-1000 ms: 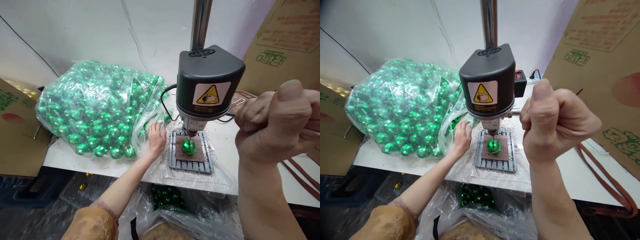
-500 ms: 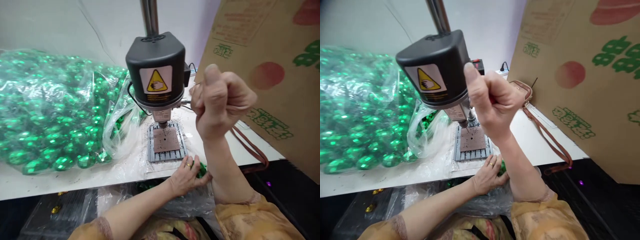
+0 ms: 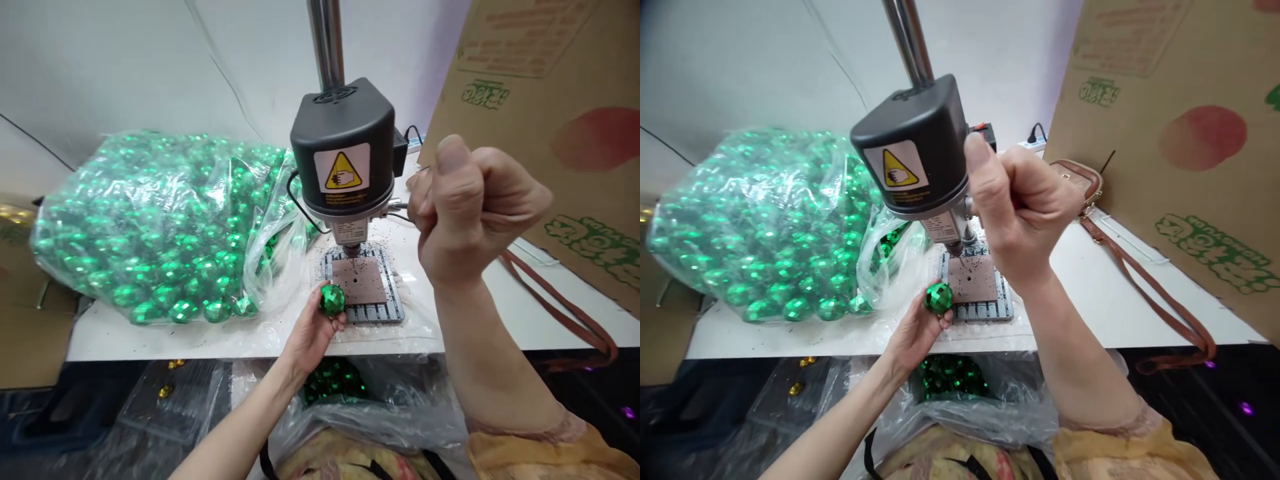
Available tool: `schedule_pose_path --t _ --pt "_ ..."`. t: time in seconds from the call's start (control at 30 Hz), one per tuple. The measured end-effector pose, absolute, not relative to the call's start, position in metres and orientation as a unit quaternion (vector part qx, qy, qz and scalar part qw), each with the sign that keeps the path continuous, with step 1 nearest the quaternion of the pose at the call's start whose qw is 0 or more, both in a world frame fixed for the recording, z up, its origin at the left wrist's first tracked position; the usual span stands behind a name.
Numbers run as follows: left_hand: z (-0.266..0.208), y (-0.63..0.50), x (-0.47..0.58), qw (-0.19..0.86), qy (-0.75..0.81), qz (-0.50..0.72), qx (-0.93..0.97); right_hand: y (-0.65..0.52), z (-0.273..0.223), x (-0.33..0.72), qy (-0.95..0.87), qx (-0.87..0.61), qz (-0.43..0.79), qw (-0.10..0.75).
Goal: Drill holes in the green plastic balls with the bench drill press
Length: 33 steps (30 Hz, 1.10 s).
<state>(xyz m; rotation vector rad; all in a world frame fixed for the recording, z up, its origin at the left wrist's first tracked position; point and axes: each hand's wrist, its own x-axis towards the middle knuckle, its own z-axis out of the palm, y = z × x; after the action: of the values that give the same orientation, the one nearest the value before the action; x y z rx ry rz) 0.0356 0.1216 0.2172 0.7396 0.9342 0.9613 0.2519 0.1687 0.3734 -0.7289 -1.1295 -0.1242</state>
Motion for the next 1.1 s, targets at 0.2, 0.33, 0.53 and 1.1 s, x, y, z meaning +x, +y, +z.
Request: schedule_pose_path --t 0.2,0.33,0.53,1.1 --pt "0.225 0.149 0.015 0.699 0.43 0.403 0.405 0.166 0.377 0.249 -0.508 -0.305 -0.039 0.805" --pt "0.223 0.172 0.017 0.602 0.451 0.429 0.5 0.166 0.378 0.249 -0.506 -0.283 -0.026 0.814" --pt "0.217 0.2 0.032 0.561 0.449 0.411 0.561 0.166 0.378 0.249 -0.501 -0.274 -0.01 0.821" --pt "0.184 0.203 0.063 0.381 0.434 0.417 0.702 0.164 0.379 0.246 -0.509 -0.282 -0.025 0.813"
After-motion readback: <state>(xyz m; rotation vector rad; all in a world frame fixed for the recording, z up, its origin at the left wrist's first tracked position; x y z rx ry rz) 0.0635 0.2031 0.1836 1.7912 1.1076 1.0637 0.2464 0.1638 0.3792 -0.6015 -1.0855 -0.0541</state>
